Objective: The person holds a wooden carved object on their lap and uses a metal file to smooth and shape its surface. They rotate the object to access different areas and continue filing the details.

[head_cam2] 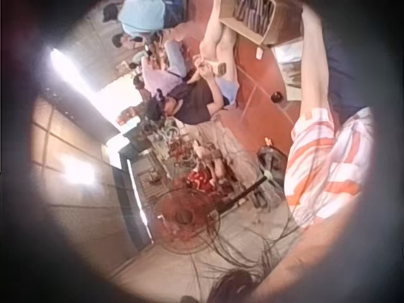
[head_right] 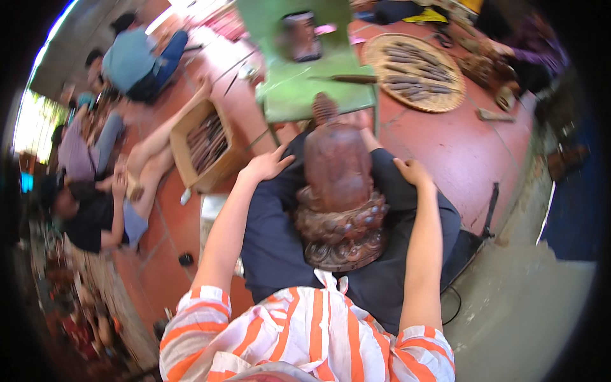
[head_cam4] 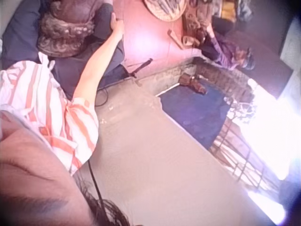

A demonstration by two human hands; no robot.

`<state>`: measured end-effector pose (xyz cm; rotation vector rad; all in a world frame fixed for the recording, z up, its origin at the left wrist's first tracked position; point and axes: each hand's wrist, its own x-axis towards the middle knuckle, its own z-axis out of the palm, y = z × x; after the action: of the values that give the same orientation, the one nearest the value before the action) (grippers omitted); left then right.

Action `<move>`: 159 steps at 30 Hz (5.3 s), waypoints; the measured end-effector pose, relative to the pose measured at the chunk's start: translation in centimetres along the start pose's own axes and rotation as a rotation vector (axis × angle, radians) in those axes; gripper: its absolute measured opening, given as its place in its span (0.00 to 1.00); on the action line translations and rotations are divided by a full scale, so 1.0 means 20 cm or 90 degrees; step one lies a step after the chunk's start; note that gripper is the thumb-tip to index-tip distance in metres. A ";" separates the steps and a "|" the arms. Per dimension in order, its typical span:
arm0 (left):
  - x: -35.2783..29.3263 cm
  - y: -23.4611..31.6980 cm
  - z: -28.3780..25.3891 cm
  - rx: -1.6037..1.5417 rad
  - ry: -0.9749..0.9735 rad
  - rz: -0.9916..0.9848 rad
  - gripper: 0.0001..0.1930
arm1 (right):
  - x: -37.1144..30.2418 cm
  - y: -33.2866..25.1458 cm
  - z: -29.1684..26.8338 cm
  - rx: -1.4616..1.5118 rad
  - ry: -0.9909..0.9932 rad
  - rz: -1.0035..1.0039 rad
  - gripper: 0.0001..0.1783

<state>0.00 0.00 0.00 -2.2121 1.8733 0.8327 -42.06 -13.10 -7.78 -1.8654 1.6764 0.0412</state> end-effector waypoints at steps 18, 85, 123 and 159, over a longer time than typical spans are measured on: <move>-2.01 -0.67 1.02 -0.221 0.106 -0.302 0.17 | -0.02 -0.13 -0.18 0.117 -0.303 0.037 0.39; -1.21 -1.03 1.33 -0.353 0.234 -0.554 0.21 | 0.07 -0.24 -0.17 0.065 -0.180 -0.083 0.34; -1.04 0.16 0.08 -0.573 0.293 0.101 0.10 | -0.69 -0.63 -0.22 0.607 0.051 -0.246 0.16; 0.39 0.01 0.03 -0.243 0.021 0.156 0.25 | -1.07 -0.33 0.10 0.856 0.159 -0.062 0.10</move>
<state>0.28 -6.53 -4.18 -2.2308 2.1874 1.3008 -39.46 6.83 2.29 -0.8882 1.1685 -1.1038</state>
